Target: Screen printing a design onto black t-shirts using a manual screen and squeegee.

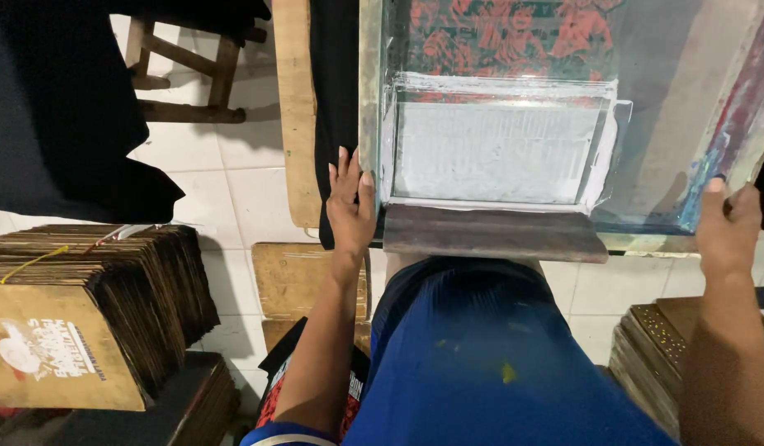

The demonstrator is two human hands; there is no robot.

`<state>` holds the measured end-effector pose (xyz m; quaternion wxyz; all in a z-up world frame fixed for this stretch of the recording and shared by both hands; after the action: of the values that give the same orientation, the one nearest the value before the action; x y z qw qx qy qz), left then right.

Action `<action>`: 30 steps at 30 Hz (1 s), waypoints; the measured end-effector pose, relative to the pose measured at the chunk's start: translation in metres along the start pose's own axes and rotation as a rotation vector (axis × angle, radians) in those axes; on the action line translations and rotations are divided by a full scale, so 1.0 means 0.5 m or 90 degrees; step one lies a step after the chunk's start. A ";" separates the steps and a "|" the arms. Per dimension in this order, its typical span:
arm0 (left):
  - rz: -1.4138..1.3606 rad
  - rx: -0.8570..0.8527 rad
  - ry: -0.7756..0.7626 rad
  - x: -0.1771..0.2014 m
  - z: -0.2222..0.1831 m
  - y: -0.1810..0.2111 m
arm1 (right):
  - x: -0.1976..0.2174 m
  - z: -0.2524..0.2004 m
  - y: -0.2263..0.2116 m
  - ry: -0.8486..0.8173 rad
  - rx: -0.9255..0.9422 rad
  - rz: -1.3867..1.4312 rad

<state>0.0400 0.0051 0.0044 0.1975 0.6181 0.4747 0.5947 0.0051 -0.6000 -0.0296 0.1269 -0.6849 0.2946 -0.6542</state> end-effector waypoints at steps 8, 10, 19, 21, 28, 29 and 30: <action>-0.003 0.025 -0.016 0.006 0.001 0.014 | -0.025 -0.001 0.053 0.080 -0.011 0.012; -0.003 0.012 -0.004 0.005 0.000 0.008 | -0.026 -0.002 0.048 0.083 -0.032 0.063; 0.000 0.010 0.002 0.004 0.000 0.010 | -0.035 -0.006 0.081 0.094 -0.064 0.066; -0.014 0.015 0.000 0.005 -0.001 0.013 | -0.040 -0.007 0.091 0.108 -0.061 0.080; -0.042 0.028 -0.015 0.012 -0.002 0.037 | -0.024 -0.009 0.042 0.099 -0.220 0.120; -0.042 0.028 -0.017 0.011 -0.001 0.034 | -0.022 -0.008 0.054 0.100 -0.221 0.119; -0.039 0.031 -0.015 0.010 -0.001 0.031 | -0.019 -0.005 0.062 0.087 -0.193 0.107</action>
<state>0.0444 0.0017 0.0198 0.2065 0.6148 0.5056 0.5690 -0.0044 -0.6188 -0.0547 0.0559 -0.6229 0.4541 -0.6345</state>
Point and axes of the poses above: each hand's wrist, its own z-axis towards the middle knuckle, its own x-axis out of the back of the hand, y = z × x, the point moved 4 cm from there along z, towards the middle knuckle, and after that the axes turned 11 degrees about x, right-handed, at the moved point
